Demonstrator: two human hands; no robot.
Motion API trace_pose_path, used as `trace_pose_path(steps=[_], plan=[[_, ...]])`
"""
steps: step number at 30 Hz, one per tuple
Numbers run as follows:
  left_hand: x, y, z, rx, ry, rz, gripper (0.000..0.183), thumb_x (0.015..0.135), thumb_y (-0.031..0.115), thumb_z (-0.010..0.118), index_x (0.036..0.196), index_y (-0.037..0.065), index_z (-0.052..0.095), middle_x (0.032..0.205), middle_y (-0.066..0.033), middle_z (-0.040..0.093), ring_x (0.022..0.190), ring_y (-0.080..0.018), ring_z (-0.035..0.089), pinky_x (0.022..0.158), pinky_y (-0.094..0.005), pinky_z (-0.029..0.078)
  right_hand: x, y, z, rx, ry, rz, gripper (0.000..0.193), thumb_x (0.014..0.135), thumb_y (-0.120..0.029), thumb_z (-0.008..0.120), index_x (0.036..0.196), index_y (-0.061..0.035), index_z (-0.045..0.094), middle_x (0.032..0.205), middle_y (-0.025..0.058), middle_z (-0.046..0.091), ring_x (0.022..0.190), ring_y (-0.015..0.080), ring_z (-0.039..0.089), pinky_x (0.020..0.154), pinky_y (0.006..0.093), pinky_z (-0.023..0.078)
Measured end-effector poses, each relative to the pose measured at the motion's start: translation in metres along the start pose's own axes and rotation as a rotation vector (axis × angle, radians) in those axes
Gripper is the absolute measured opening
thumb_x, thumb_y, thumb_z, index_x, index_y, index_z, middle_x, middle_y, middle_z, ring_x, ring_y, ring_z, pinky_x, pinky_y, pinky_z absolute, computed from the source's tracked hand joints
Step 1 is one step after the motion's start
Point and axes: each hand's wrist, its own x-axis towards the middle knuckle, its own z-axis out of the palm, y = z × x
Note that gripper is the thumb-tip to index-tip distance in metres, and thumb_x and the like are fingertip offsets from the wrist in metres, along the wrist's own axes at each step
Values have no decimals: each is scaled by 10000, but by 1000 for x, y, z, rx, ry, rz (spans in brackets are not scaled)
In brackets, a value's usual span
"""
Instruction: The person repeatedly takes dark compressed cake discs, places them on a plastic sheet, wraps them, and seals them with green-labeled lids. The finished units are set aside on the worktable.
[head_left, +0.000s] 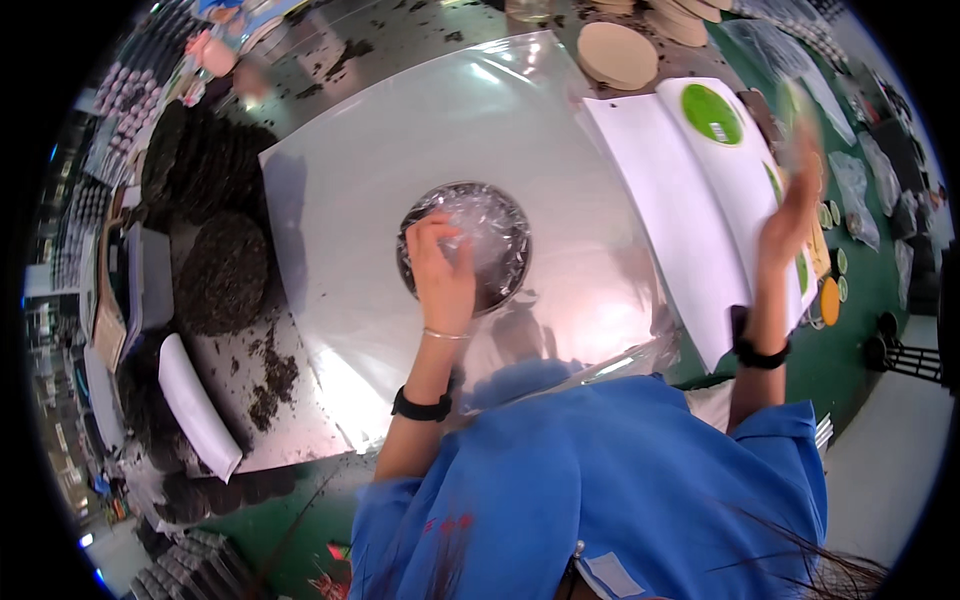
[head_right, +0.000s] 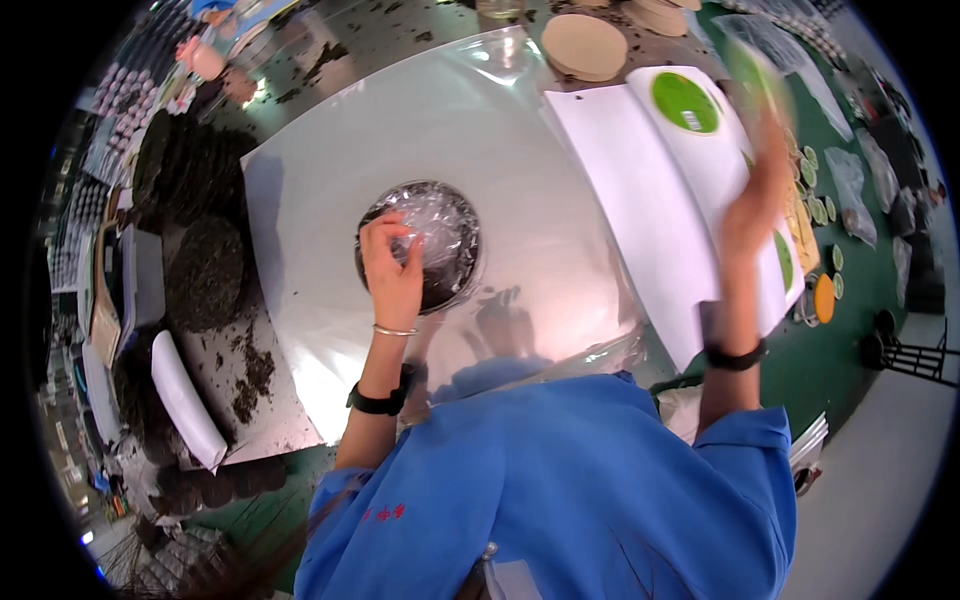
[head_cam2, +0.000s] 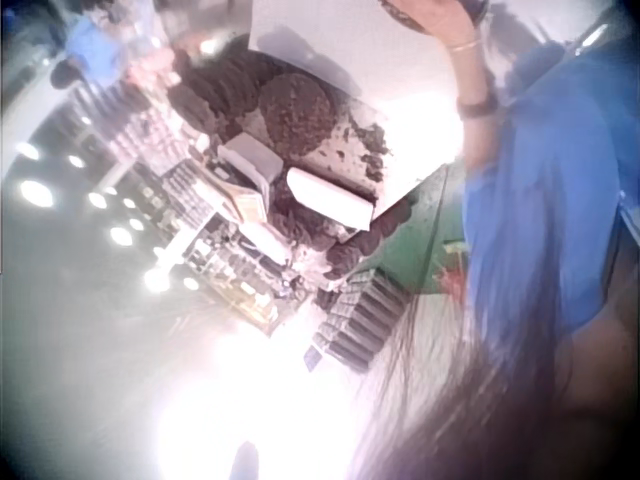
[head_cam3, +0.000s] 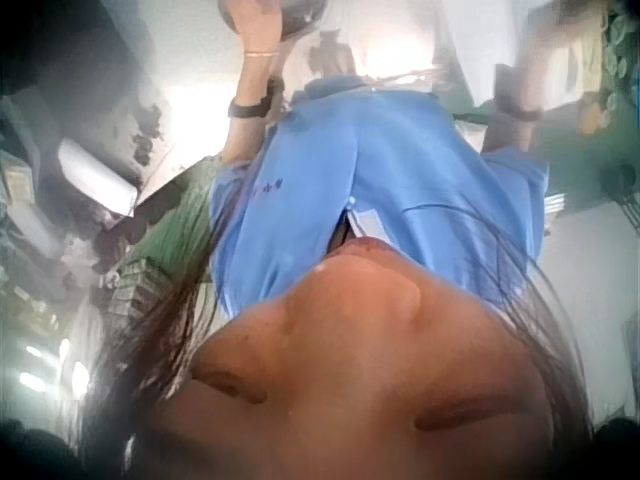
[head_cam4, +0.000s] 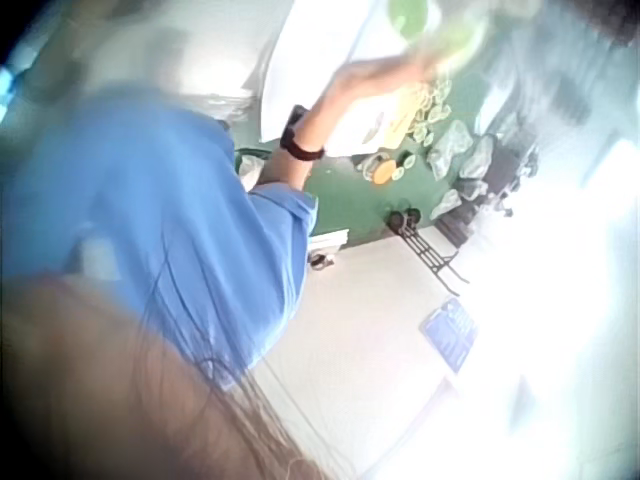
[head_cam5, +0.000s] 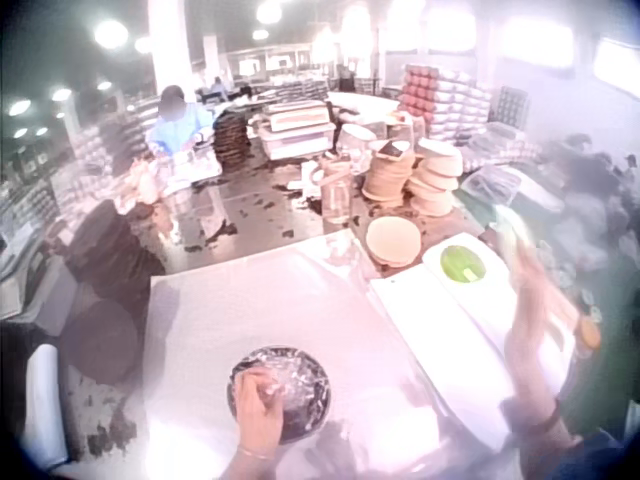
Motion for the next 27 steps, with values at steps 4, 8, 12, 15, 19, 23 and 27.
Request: trace_pose_path(steps=[4,8,12,15,19,23,27], plan=[[-2,-4,0,2,8,-26,217,856,3,693,1057,16,610,1196,-165,585,1178,-352,567,1015,-429,454,-48,-154,85,252,-397,-233,322,963,-114,537,1146,-198,789,1489,129,582,1457,341,458,1225,552,252],[-10,-25,1,-182,-44,-132,345,924,63,670,1253,0,588,1282,-157,615,1179,-300,603,996,-382,490,-89,-193,124,658,-685,-104,344,937,1,526,1192,-97,736,1444,168,602,1428,368,480,1200,557,320],[-16,-25,2,-410,-62,-323,424,948,112,688,1333,9,543,1311,-118,642,1181,-216,630,978,-340,521,-85,-197,126,909,-797,123,343,979,-38,507,1281,-12,668,1416,209,608,1411,400,483,1196,509,343],[-13,-18,2,-397,-50,-315,445,948,127,688,1352,12,539,1334,-122,631,1212,-225,615,1000,-349,507,-68,-198,143,962,-720,215,390,1016,-86,497,1379,26,587,1451,232,569,1423,406,464,1202,471,338],[-4,-5,-13,-228,-137,-104,499,935,93,676,1402,16,518,1359,-142,611,1254,-248,588,1054,-372,471,-83,-195,186,801,-755,196,499,1058,-170,475,1513,30,438,1555,240,456,1470,394,399,1224,454,295],[0,-9,-35,-93,91,-37,438,1025,123,521,1438,-18,490,1423,-179,561,1335,-267,524,1120,-368,409,-89,-194,187,648,-881,89,580,1073,-286,427,1573,-2,352,1651,212,302,1531,362,285,1264,453,194],[-10,-7,-23,-341,200,-350,448,1111,225,413,1461,-48,468,1501,-187,508,1375,-261,493,1149,-364,382,-109,-224,195,143,-981,-259,626,1070,-383,405,1598,-56,331,1700,166,194,1567,327,186,1285,469,109]])
